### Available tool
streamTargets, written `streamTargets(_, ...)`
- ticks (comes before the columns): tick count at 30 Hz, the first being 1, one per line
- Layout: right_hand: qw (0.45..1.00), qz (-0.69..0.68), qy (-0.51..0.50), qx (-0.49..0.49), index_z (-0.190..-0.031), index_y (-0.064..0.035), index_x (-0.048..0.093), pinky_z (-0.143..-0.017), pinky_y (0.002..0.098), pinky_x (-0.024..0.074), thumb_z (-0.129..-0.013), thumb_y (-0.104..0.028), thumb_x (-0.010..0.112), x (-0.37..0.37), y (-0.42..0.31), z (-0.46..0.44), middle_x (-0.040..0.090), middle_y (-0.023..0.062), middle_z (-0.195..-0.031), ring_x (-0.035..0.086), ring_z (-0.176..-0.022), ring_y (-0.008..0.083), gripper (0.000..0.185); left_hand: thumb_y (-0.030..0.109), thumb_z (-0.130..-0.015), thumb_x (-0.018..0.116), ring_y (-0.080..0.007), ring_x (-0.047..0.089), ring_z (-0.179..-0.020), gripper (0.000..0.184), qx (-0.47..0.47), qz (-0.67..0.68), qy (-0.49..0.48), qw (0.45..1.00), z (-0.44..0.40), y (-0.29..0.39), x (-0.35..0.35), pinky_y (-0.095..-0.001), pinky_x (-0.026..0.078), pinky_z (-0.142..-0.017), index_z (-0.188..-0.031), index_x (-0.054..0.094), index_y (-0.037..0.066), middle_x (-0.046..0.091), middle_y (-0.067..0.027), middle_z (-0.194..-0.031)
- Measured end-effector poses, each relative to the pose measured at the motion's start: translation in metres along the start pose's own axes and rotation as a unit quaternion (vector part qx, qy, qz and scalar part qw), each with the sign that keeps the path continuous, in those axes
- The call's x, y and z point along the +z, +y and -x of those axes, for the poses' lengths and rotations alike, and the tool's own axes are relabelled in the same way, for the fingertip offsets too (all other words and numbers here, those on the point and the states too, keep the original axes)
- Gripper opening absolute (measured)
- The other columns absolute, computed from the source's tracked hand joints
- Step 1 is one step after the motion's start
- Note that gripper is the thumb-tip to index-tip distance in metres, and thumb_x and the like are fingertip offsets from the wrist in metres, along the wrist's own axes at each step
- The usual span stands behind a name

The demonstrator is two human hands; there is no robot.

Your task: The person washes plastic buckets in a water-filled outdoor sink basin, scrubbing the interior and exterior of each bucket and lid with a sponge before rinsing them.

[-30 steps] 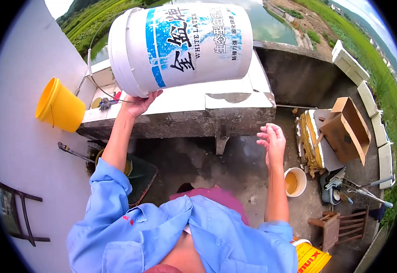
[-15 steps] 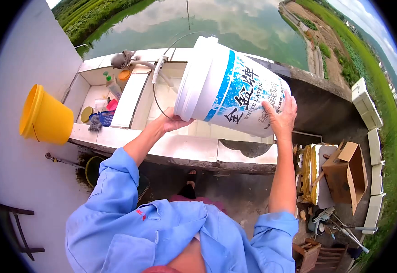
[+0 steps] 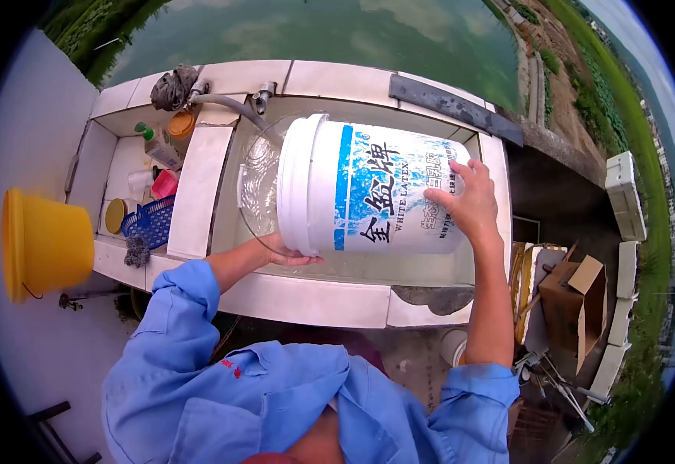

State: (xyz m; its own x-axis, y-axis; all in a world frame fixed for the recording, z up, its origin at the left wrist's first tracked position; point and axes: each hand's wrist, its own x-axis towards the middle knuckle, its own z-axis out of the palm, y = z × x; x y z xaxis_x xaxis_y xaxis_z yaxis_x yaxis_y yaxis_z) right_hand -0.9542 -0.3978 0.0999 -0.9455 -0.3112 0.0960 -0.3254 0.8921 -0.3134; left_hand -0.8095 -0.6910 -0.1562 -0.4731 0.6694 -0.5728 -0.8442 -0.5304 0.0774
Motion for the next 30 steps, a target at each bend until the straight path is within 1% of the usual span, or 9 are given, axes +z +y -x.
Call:
streamTargets(1,1.0,-0.004,-0.001,0.002,-0.112,-0.0056,0.057,-0.091,0.0388,0.0386,-0.058,-0.039,0.076,0.003,0.002,0.003,0.042,0.018,-0.123,0.044,-0.111,0.0318,0.067,0.024,-0.088,0.048,-0.033,0.058,-0.096,0.035,-0.009,-0.004,-0.002,1.0,0.001,-0.005,0.004,-0.0269,0.055,-0.072,-0.116,0.049,0.003,0.054,-0.0205,-0.107)
streamTargets(3,1.0,0.004,0.012,0.002,-0.112,-0.0058,0.057,-0.091,0.0393,0.0388,-0.057,-0.038,0.077,-0.014,-0.012,-0.007,0.042,0.0177,-0.123,0.044,-0.111,0.0321,0.067,0.01,-0.087,0.049,-0.0319,0.06,-0.092,0.028,-0.015,0.049,0.0,0.999,0.027,0.015,0.03,-0.0302,0.056,-0.071,-0.112,0.05,-0.003,0.057,-0.0233,-0.099)
streamTargets(11,0.999,-0.035,-0.018,0.026,-0.111,-0.0073,0.057,-0.09,0.041,0.0397,-0.055,-0.035,0.079,0.022,-0.033,0.003,0.04,0.0158,-0.124,0.042,-0.112,0.0316,0.067,0.02,-0.089,0.047,-0.0308,0.062,-0.085,0.029,-0.149,0.053,0.032,0.987,0.05,0.026,-0.012,-0.0304,0.056,-0.068,-0.105,0.054,-0.003,0.059,-0.0215,-0.095)
streamTargets(14,0.999,-0.032,-0.019,0.026,-0.111,-0.0053,0.057,-0.091,0.0402,0.0392,-0.055,-0.035,0.079,0.032,-0.03,0.009,0.04,0.0177,-0.123,0.042,-0.113,0.0321,0.066,0.02,-0.088,0.049,-0.0305,0.062,-0.085,0.03,-0.151,0.03,0.081,0.985,0.04,0.025,-0.035,-0.0291,0.056,-0.067,-0.106,0.055,-0.003,0.059,-0.0204,-0.096)
streamTargets(20,0.997,-0.066,-0.029,0.024,-0.11,-0.0028,0.056,-0.088,0.0396,0.0406,-0.058,-0.033,0.078,0.052,-0.013,0.023,0.041,0.0203,-0.119,0.043,-0.11,0.0338,0.064,0.02,-0.087,0.05,-0.0312,0.061,-0.085,0.03,-0.204,0.042,0.065,0.976,0.041,0.031,-0.036,-0.0294,0.056,-0.069,-0.11,0.055,0.002,0.059,-0.0189,-0.098)
streamTargets(24,0.996,-0.079,-0.006,-0.036,-0.107,-0.0037,0.056,-0.083,0.0403,0.0432,-0.065,-0.027,0.075,0.059,-0.005,0.028,0.042,0.0202,-0.116,0.046,-0.105,0.0351,0.051,0.026,-0.088,0.049,-0.0276,0.06,-0.091,0.035,-0.163,-0.028,0.067,0.984,0.049,0.035,-0.03,-0.0297,0.055,-0.074,-0.113,0.054,0.003,0.059,-0.0165,-0.1)
streamTargets(25,0.996,-0.084,-0.01,-0.036,-0.107,-0.0037,0.056,-0.083,0.0403,0.0432,-0.065,-0.027,0.075,0.063,0.0,0.029,0.042,0.0202,-0.116,0.046,-0.105,0.0351,0.051,0.029,-0.087,0.049,-0.0257,0.059,-0.095,0.038,-0.115,-0.075,0.08,0.987,0.058,0.037,-0.017,-0.0317,0.053,-0.078,-0.114,0.053,0.003,0.059,-0.0152,-0.102)
streamTargets(28,0.992,-0.12,-0.009,-0.044,-0.106,-0.0036,0.057,-0.075,0.0355,0.0471,-0.069,-0.024,0.072,0.071,0.016,0.022,0.043,0.0173,-0.114,0.055,-0.093,0.0292,0.045,0.034,-0.087,0.048,-0.0236,0.057,-0.099,0.042,-0.04,-0.183,0.115,0.976,0.073,0.049,-0.003,-0.0346,0.05,-0.082,-0.117,0.051,0.004,0.058,-0.0139,-0.104)
streamTargets(30,0.967,-0.229,-0.11,-0.011,-0.102,-0.0026,0.059,-0.063,0.0288,0.0476,-0.074,-0.023,0.067,0.061,0.031,0.016,0.05,0.0135,-0.102,0.059,-0.075,0.0205,0.035,0.035,-0.088,0.047,-0.0234,0.056,-0.099,0.043,-0.035,-0.22,0.127,0.967,0.077,0.058,-0.022,-0.0355,0.049,-0.083,-0.117,0.05,0.003,0.058,-0.0139,-0.105)
